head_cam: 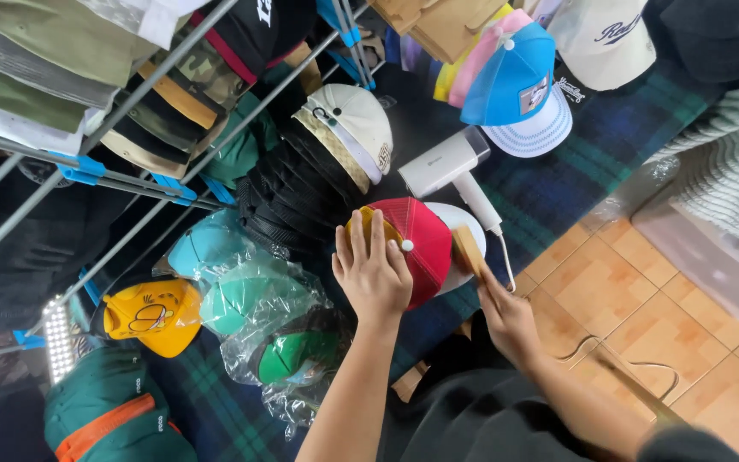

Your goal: The person cleans a red and yellow cap by brushing it with a wooden brush and applying heat with a hair dryer. They then repeat the process on a yellow and black cap, brushing and drying it before placing it on a wooden hat form.

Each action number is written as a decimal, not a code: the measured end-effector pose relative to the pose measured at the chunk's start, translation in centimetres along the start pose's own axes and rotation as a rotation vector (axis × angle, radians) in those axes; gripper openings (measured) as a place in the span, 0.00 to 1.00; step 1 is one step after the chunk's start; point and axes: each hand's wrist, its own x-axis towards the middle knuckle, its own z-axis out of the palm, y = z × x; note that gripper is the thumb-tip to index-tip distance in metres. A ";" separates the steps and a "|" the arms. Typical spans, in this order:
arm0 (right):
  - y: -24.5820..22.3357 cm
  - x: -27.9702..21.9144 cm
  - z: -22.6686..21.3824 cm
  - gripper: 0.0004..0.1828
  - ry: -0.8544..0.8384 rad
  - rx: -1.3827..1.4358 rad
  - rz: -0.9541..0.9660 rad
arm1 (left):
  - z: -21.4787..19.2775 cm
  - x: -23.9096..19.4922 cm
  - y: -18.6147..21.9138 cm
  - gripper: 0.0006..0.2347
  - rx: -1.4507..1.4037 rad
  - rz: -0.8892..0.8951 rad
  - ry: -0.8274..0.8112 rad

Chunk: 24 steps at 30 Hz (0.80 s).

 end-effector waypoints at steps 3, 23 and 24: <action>4.0 -4.3 -1.9 0.27 -0.108 0.026 0.255 | -0.4 0.1 0.3 0.20 0.025 0.060 0.107; 0.6 12.4 -5.8 0.25 -0.360 -0.173 -0.016 | 0.4 0.3 0.1 0.21 0.022 0.009 0.005; 1.7 11.7 -7.0 0.26 -0.358 -0.094 0.046 | 0.4 0.4 0.1 0.21 0.020 0.017 0.012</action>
